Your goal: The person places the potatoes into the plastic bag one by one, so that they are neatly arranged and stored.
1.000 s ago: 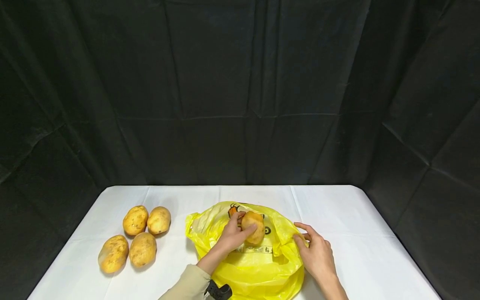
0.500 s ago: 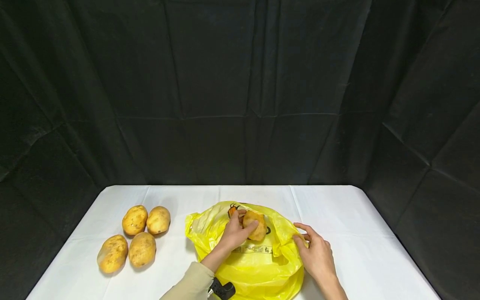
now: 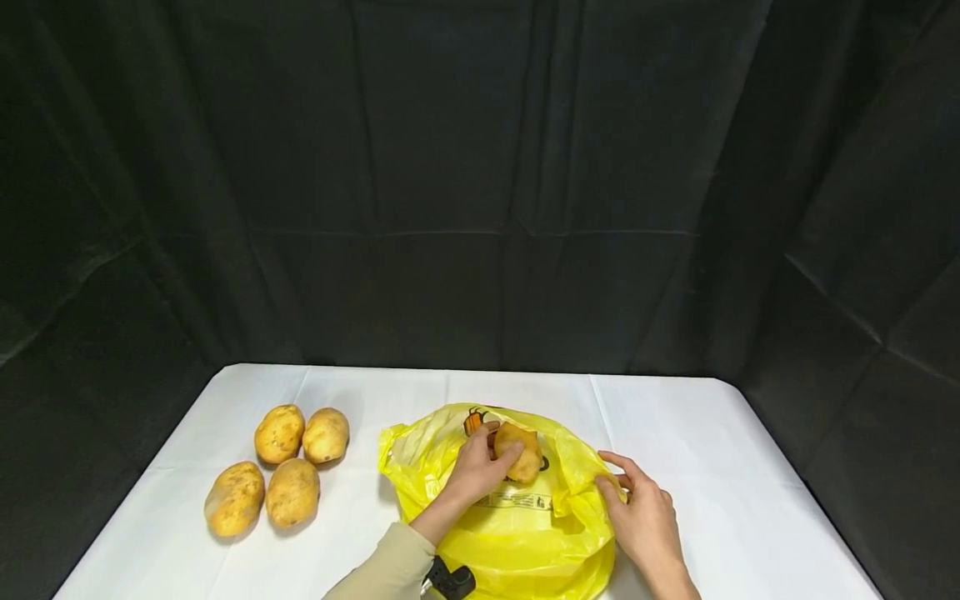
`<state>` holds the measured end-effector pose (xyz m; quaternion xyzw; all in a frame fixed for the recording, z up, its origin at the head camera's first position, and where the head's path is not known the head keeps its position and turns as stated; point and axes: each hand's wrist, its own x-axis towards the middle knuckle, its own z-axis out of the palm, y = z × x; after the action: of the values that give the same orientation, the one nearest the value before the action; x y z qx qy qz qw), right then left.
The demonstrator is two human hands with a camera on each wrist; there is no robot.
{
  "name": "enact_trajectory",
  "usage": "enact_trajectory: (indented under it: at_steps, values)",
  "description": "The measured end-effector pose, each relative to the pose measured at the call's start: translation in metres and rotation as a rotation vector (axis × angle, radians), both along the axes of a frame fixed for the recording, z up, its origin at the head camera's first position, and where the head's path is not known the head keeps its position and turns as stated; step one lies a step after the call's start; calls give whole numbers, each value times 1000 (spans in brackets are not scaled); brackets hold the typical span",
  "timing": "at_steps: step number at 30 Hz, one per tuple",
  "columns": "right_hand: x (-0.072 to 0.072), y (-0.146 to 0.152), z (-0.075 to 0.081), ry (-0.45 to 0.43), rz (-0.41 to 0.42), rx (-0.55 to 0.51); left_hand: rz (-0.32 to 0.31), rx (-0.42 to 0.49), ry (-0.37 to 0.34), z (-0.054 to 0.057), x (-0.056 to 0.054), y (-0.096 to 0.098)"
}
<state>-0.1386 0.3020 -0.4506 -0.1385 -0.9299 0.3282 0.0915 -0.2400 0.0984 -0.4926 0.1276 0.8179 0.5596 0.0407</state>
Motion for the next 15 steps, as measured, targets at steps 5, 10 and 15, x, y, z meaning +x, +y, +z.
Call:
enact_trajectory:
  at_steps: [5, 10, 15]
  values:
    - [-1, 0, 0, -1, 6, 1, -10, -25, 19, 1, 1, -3]
    - [-1, 1, 0, 1, 16, 1, -20, -65, 30, 1, 2, -5]
    - [-2, -1, 0, 14, 18, 5, -17, -70, 37, 1, 2, -8]
